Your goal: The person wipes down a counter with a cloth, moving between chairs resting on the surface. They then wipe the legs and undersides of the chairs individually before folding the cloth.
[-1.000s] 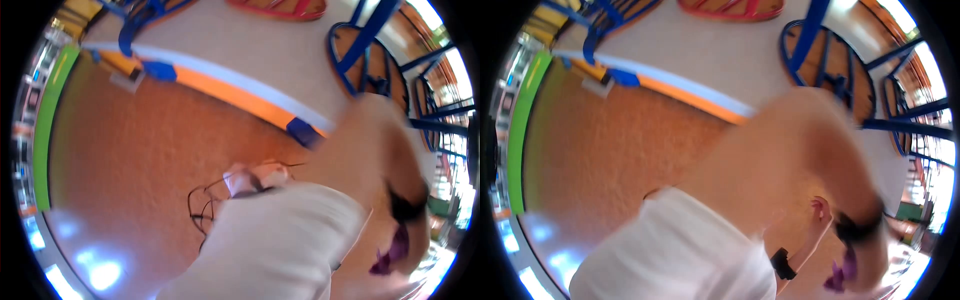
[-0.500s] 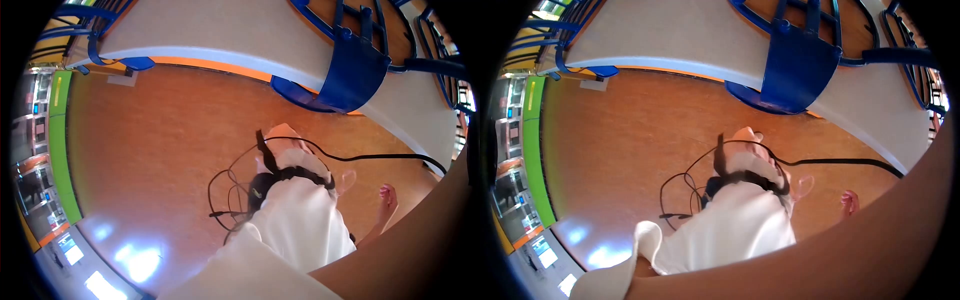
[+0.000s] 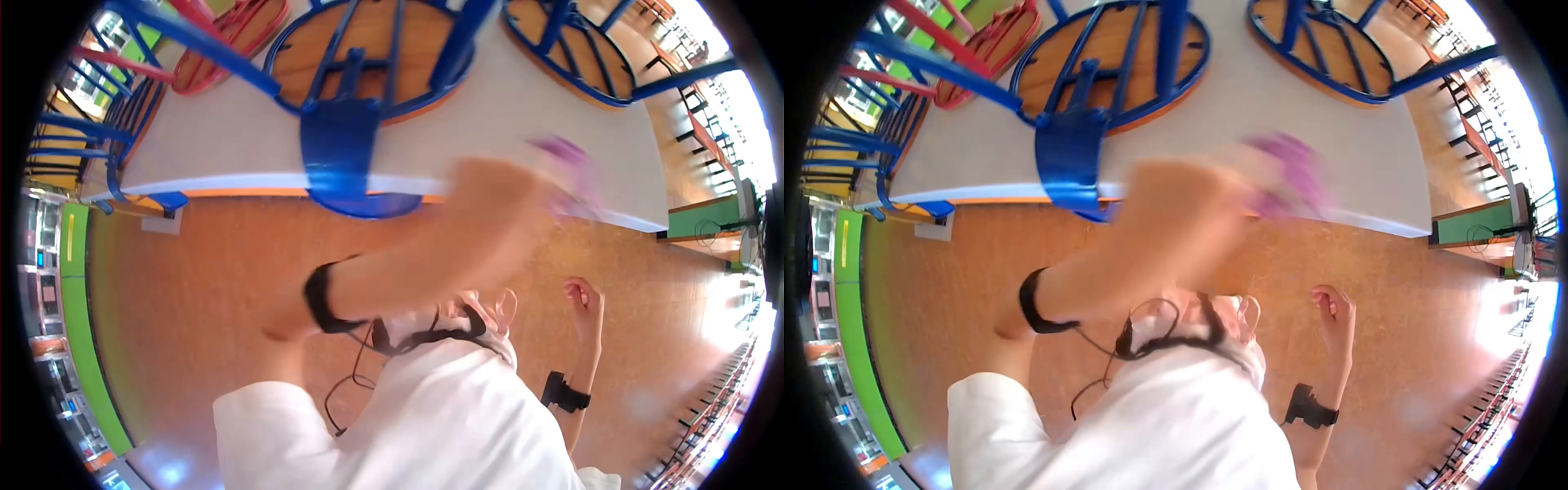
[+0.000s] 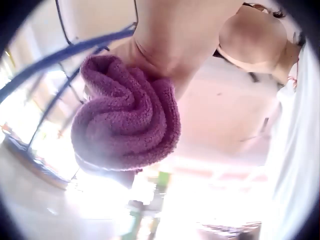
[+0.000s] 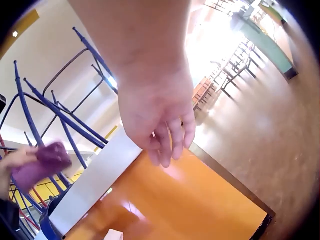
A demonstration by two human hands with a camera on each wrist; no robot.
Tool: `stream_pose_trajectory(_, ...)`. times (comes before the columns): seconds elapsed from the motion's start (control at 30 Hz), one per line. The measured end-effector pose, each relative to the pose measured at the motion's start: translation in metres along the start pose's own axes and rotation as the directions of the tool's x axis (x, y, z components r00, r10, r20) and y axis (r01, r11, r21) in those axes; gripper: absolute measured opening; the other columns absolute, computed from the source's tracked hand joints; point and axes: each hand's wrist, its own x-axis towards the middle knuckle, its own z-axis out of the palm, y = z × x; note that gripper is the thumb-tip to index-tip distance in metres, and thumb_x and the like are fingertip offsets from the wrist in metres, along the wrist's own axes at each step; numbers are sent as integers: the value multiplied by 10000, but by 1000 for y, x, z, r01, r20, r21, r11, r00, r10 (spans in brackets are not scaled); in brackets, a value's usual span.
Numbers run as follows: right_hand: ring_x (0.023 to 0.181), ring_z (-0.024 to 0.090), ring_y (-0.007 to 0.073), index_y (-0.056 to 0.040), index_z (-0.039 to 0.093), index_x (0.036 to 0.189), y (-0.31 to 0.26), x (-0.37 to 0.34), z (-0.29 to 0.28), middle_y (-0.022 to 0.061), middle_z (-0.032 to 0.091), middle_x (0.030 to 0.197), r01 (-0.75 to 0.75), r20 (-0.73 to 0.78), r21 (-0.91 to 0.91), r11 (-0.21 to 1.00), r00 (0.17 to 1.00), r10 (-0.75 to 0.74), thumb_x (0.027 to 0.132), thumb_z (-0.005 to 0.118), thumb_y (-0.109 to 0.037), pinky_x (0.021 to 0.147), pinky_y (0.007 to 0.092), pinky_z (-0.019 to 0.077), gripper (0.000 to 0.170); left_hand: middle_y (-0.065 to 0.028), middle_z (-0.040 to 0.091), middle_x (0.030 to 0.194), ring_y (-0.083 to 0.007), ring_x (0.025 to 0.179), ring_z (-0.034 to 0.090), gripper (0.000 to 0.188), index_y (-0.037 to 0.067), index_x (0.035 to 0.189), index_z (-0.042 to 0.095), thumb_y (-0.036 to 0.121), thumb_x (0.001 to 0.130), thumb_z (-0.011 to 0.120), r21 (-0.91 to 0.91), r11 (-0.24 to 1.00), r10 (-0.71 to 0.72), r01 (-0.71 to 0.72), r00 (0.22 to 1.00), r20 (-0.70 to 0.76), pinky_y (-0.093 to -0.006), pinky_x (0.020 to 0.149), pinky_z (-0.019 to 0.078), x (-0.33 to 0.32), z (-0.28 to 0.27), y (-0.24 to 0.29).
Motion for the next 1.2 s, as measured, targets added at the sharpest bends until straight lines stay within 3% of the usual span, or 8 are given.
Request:
stream_pose_trajectory(0.07, 691, 591, 135, -11, 608, 896, 39, 1, -26, 64, 612, 765, 61, -43, 97, 993, 997, -57, 851, 493, 21, 599, 243, 444, 127, -103, 620, 860, -292, 702, 623, 284, 69, 1003, 578, 80, 722, 617, 310, 842, -383, 442, 894, -234, -384, 570, 483, 5, 21, -18)
stream_pose_trajectory(0.27, 678, 602, 160, -16, 604, 891, 39, 6, -35, 102, 616, 772, 106, 10, 52, 993, 994, -107, 828, 531, -6, 604, 257, 464, 96, -141, 611, 867, -336, 795, 608, 305, 48, 1025, 563, 147, 746, 639, 211, 687, -614, 695, 711, -343, -425, 661, 483, 6, 37, -57)
stream_pose_trajectory(0.47, 711, 626, 190, -20, 617, 898, 52, -3, -63, 117, 625, 789, 141, 7, 24, 990, 990, -141, 823, 544, -24, 604, 266, 473, 105, -132, 649, 764, -277, 771, 645, 111, 54, 822, 634, 87, 804, 529, 408, 707, -439, 577, 811, -386, -381, 643, 502, 149, 85, -104)
stream_pose_trajectory(0.63, 726, 629, 188, -26, 623, 897, 77, -28, -77, 108, 632, 792, 60, -135, 190, 980, 990, -34, 814, 551, -15, 612, 263, 475, 111, -118, 640, 752, -265, 665, 635, 119, 63, 817, 617, 93, 826, 503, 447, 771, -324, 453, 884, -336, -369, 595, 512, 149, 118, -28)
stream_pose_trajectory(0.87, 719, 626, 171, -22, 616, 884, 84, -20, -104, 100, 631, 769, 105, -18, 91, 990, 994, -104, 809, 535, 13, 622, 259, 473, 116, -95, 634, 864, -257, 763, 632, 162, 104, 914, 612, 111, 753, 596, 61, 928, 371, -368, 927, -51, -385, 664, 508, 209, 168, 103)
stream_pose_trajectory(0.97, 712, 622, 168, -21, 614, 890, 85, -17, -118, 103, 626, 768, 131, -41, 108, 985, 991, -127, 803, 536, 14, 621, 258, 472, 122, -71, 639, 933, -268, 832, 623, 280, 141, 1008, 620, 102, 731, 621, -79, 936, 333, -344, 934, -126, -378, 714, 497, 204, 157, 93)
stream_pose_trajectory(1.07, 716, 623, 172, -18, 613, 891, 115, -20, -120, 106, 627, 777, 104, -85, 177, 979, 992, -90, 796, 532, 22, 633, 260, 472, 131, -82, 625, 1057, -259, 912, 609, 413, 169, 1132, 595, 95, 727, 628, 6, 998, -58, 57, 997, 48, -348, 769, 484, 163, 120, 69)
stream_pose_trajectory(1.2, 682, 584, 114, -2, 618, 876, 161, -25, -123, 71, 624, 743, 4, -77, 204, 979, 997, 12, 811, 541, 17, 589, 248, 440, 103, -148, 629, 1029, -297, 888, 616, 396, 147, 1178, 566, 146, 783, 588, 214, 782, -566, 585, 811, -147, -372, 762, 482, 105, 77, -9)
